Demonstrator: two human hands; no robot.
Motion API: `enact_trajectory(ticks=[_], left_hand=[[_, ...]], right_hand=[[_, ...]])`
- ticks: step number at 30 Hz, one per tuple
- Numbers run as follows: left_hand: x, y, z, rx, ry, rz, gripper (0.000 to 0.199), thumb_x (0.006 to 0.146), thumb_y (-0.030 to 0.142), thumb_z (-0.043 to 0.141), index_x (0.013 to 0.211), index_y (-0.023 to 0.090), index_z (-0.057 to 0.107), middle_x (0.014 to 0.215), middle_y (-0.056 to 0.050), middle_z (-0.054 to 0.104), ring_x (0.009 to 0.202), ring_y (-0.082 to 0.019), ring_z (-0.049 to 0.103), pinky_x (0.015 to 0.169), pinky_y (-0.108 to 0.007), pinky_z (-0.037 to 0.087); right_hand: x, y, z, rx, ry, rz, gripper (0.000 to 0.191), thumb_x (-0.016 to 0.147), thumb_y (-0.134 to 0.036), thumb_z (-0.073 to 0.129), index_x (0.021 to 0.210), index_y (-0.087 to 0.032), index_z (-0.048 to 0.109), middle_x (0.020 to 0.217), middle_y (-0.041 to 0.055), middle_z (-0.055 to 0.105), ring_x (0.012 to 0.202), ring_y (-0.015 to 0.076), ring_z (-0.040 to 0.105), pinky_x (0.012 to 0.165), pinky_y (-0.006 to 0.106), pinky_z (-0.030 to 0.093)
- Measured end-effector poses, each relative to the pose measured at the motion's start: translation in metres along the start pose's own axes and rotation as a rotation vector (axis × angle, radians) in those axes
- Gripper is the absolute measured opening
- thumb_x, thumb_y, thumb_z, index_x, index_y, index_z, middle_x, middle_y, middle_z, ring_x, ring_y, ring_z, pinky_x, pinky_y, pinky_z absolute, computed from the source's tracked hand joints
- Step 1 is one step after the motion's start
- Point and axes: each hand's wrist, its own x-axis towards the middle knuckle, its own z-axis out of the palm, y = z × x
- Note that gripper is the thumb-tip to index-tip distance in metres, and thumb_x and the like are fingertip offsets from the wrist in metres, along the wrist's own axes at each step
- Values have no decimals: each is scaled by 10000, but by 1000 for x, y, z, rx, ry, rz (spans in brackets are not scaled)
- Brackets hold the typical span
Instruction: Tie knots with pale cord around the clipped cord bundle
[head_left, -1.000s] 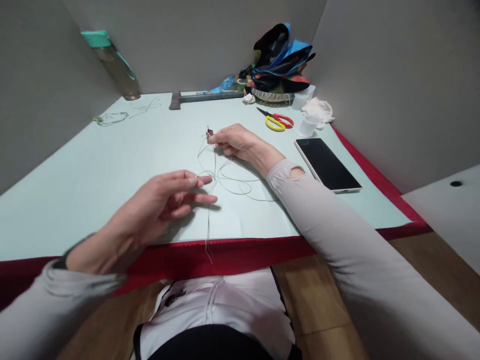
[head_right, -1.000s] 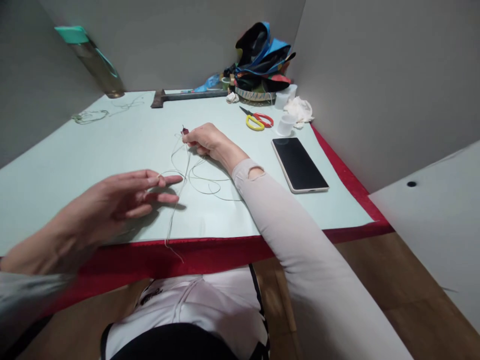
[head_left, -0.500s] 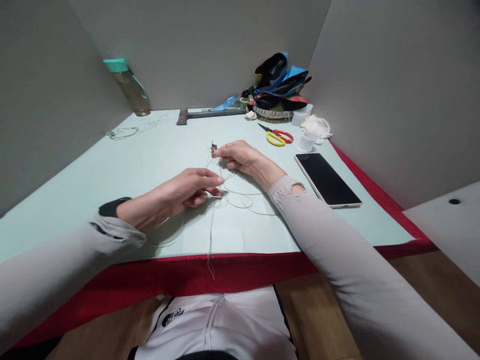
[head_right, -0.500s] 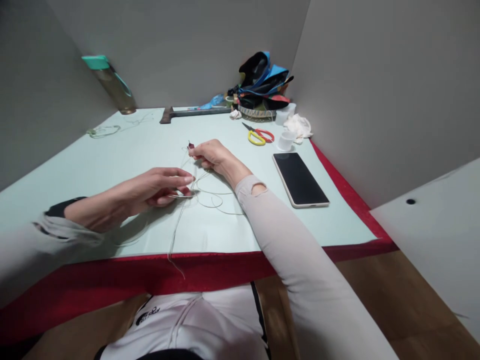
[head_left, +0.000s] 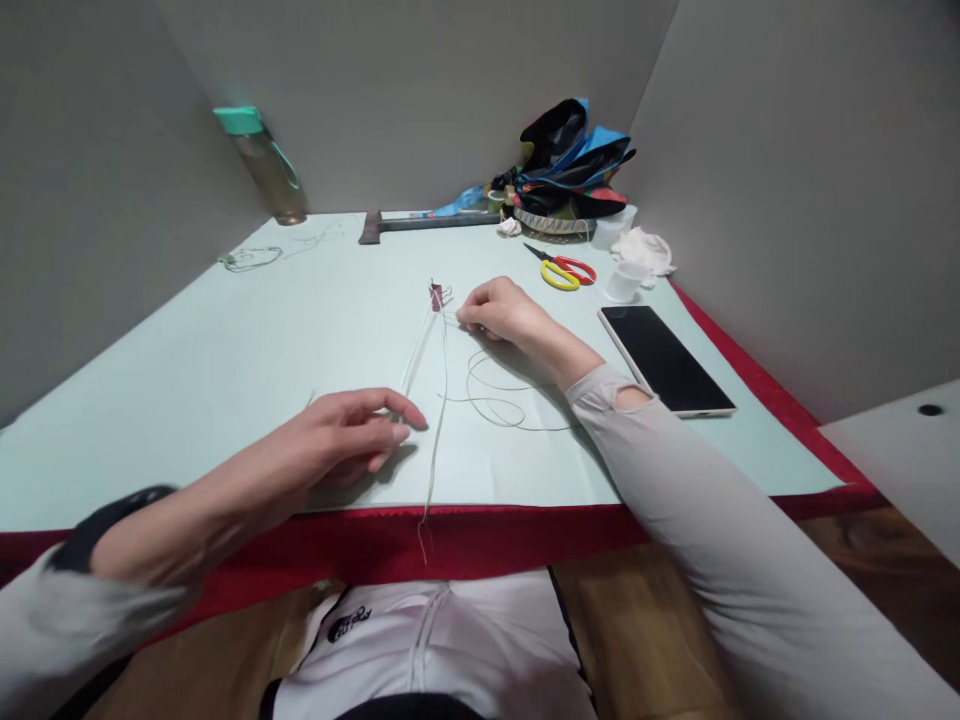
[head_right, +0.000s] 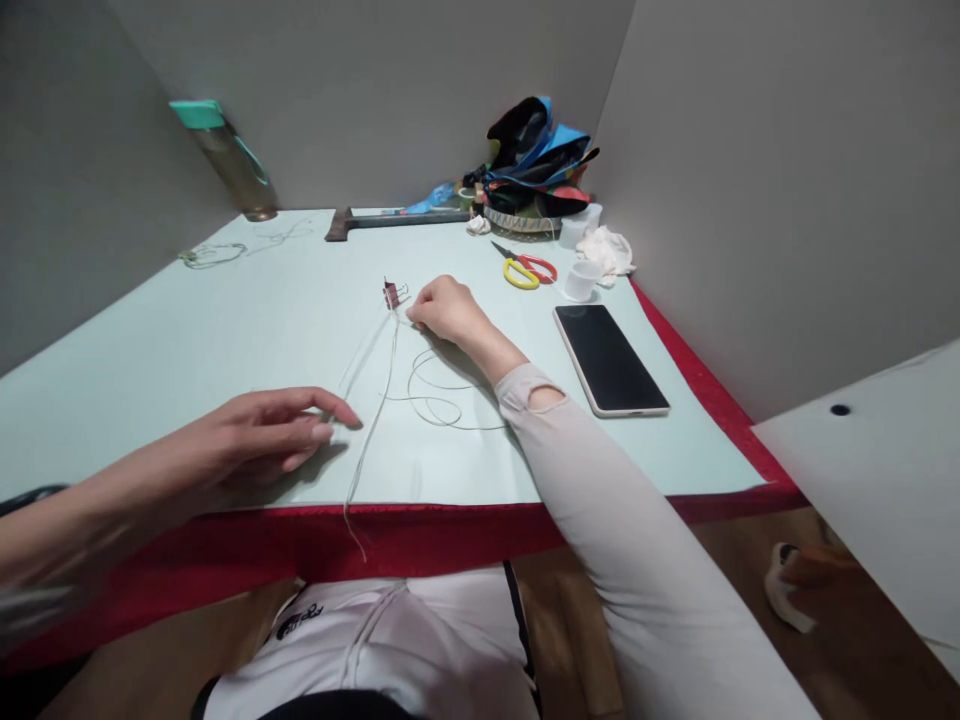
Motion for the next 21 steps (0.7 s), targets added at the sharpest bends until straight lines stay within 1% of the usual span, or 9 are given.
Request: enact_trajectory(ticks=[2,4,6,9,10,13,16,19,21], left_hand=[[-22,-16,-2,-60,32,15,388,844,555,773,1099,263,751,615,53,486,523,-95,365,459,-169,278],[-43,-33,-1,-163,136,-5,458,777,597,827,1090,268,768,624,38,496,540,-117,393,465,-190,342],[-61,-49,2,-209,262,-58,504,740,616,866,1118,296,772,642,22,543,581,-133,444,476,-173,379],[-79,-73,17,-384,423,-81,595,633,602,951,1125,326,763,673,26,599,636,-135,498,537,-144,463],[-83,-81,23,-462,426,-87,578,647,576,955,1128,330,752,632,42,579,558,-111,414,475,-135,416],[-91,-104,43,-603,451,-75,643,690,521,956,1257,367,695,572,82,515,478,-78,283,453,-123,405],[-94,-124,59,-695,452,-66,644,765,529,902,1337,378,647,550,78,487,494,-92,330,487,-147,422],[-88,-142,71,-777,368,-80,545,852,519,841,1332,349,646,579,71,529,477,-69,272,462,-151,347],[-79,-153,77,-849,312,-121,513,819,493,882,1254,305,685,612,77,528,482,-57,213,438,-156,299]], right_hand=[[-14,-3,-10,-97,43,-5,98,957,-202,717,904,-119,709,912,47,680,806,161,632,731,298,530],[-35,-9,-22,-156,75,-25,216,905,-96,691,696,-140,663,719,17,595,676,133,527,638,275,413],[-66,-17,-33,-184,105,-46,217,911,-116,680,700,-164,664,683,-1,575,619,124,465,601,286,350],[-126,-32,-39,-199,159,-74,189,936,-199,672,746,-206,674,647,-31,549,568,119,432,575,282,341],[-149,-36,-38,-228,179,-92,188,944,-223,675,757,-215,681,659,-27,570,598,125,481,604,276,382],[-211,-39,-26,-219,140,-95,201,956,-243,669,756,-247,687,710,-25,670,650,136,601,620,244,459],[-254,-24,-4,-157,126,-52,132,980,-275,666,869,-280,737,839,-17,760,714,148,683,624,228,500],[-269,5,25,-68,101,23,134,985,-228,625,998,-285,746,815,-24,722,683,126,634,631,224,475],[-264,24,49,32,48,175,149,962,-232,644,1065,-257,747,723,-39,628,602,109,520,571,232,397]])
